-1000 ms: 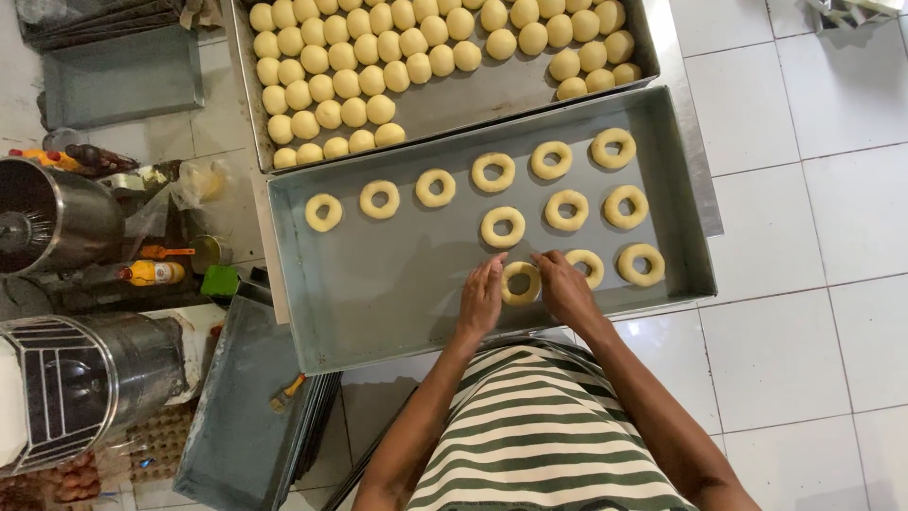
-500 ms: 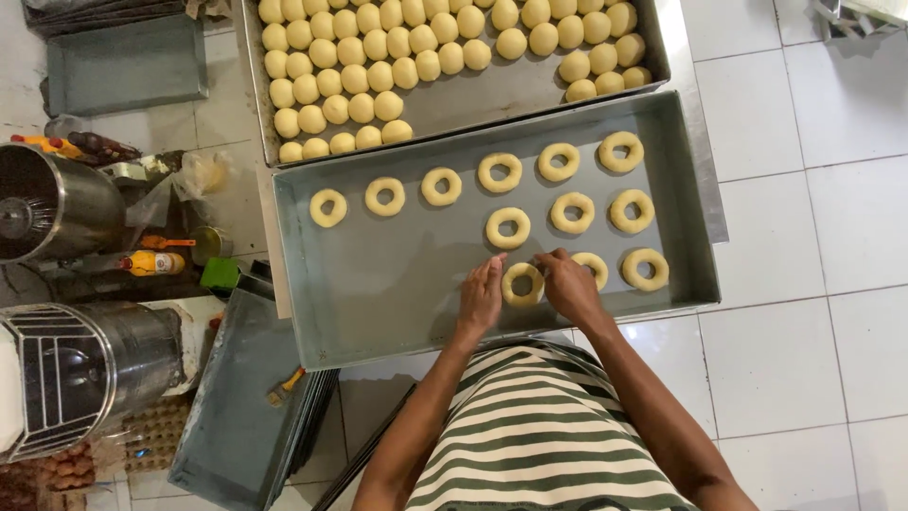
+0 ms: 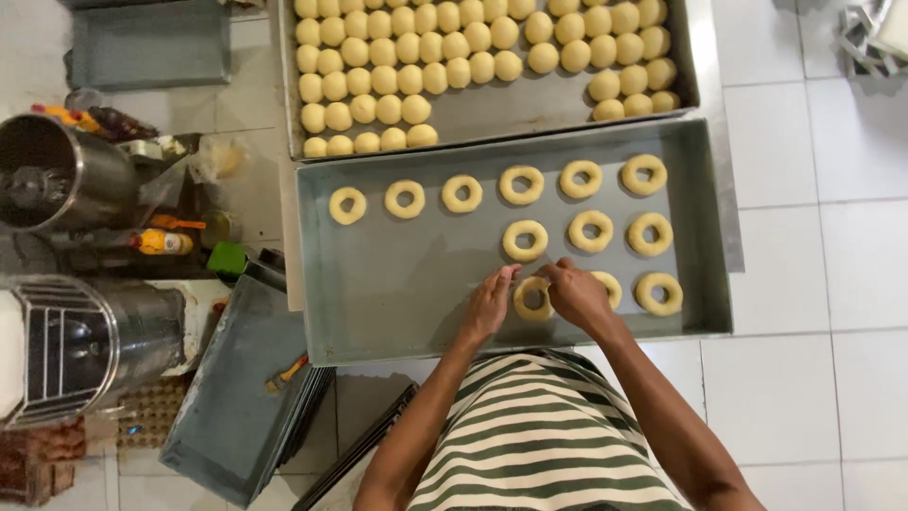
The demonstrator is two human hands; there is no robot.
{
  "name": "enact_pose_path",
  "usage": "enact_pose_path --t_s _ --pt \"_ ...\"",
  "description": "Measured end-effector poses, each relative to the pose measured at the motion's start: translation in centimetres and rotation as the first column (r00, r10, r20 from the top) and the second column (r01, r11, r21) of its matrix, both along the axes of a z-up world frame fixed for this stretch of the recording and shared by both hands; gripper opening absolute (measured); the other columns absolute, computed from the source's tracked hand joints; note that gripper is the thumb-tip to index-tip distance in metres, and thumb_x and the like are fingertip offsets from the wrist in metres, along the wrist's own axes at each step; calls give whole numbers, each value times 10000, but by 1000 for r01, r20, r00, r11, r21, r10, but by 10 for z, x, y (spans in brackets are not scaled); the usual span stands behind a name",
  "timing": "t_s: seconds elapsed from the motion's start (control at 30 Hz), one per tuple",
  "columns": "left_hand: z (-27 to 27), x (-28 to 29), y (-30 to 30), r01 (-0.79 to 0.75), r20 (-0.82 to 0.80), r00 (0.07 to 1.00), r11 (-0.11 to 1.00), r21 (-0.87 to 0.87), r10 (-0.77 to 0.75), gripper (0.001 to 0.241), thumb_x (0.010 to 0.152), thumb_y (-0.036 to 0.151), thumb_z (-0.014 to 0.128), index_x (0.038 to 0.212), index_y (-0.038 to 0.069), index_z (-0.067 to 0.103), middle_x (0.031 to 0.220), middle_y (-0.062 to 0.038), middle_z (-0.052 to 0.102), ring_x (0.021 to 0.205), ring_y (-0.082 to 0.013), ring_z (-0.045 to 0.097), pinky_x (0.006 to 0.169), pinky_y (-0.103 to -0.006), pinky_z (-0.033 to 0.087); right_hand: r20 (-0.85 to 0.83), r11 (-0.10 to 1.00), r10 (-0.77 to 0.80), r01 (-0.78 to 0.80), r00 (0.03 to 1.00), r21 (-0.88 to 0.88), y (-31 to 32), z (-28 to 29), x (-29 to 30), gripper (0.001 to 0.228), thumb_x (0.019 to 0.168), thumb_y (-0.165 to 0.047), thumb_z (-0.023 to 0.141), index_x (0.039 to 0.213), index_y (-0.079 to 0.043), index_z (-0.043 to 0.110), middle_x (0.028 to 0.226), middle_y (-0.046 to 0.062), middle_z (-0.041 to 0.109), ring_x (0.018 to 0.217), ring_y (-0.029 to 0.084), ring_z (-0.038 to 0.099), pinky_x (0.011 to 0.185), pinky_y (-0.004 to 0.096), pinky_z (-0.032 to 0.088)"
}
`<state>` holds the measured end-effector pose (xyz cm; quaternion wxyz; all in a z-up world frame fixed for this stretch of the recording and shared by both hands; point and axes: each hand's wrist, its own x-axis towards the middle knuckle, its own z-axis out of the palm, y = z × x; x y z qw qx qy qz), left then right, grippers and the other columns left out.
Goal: The person is shaping dough balls into donuts and placing them on a metal tray.
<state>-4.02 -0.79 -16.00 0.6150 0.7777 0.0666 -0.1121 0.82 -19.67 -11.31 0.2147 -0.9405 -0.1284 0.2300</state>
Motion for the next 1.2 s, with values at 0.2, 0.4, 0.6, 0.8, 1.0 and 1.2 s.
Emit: enact_pose_path --t_s 0.2,0.4,0.6,0.8,1.0,1.2 --pt "-51 -9 18 -98 126 987 994 -50 104 558 1127 441 304 1284 39 658 1174 -140 743 1113 -271 703 983 -395 527 243 957 -44 -28 969 287 34 11 58 225 944 -198 629 1117 -112 744 980 138 692 883 382 681 743 500 537" --pt "-38 -22 22 -266 -65 964 951 -160 259 558 1070 474 374 1285 67 688 1140 -70 758 1053 -171 692 831 -351 525 605 933 -18 -203 796 296 107 11 160 176 921 -202 668 1015 -82 756 1012 121 717 1031 374 621 849 515 469" --pt "-17 -35 40 -333 -132 941 924 -186 312 564 1082 492 339 1285 83 670 1116 -29 744 1034 -142 682 869 -318 516 373 987 112 -146 921 63 172 -30 238 233 931 -269 626 983 -106 784 1081 128 724 1136 354 604 940 560 440" --pt "-23 -52 58 -431 -153 902 855 -289 403 563 1096 473 368 1271 53 700 1081 -56 747 987 -160 674 864 -337 510 276 1000 16 -21 961 15 221 -82 262 427 912 -443 644 939 -37 774 1134 173 713 1160 377 595 941 662 403" --pt "1 -43 72 -449 -221 888 861 -239 402 575 1081 489 316 1257 91 691 1088 -22 762 988 -136 691 874 -309 503 238 996 -79 86 968 -18 258 -77 263 383 785 -411 713 961 -74 767 1082 150 735 1136 349 639 925 630 439" --pt "-4 -42 79 -452 -185 892 844 -291 414 576 1094 491 342 1272 67 689 1092 -48 756 985 -156 678 884 -330 509 211 908 -216 116 953 403 261 -109 272 401 793 -240 801 1087 -43 611 956 229 715 909 464 664 799 562 501"
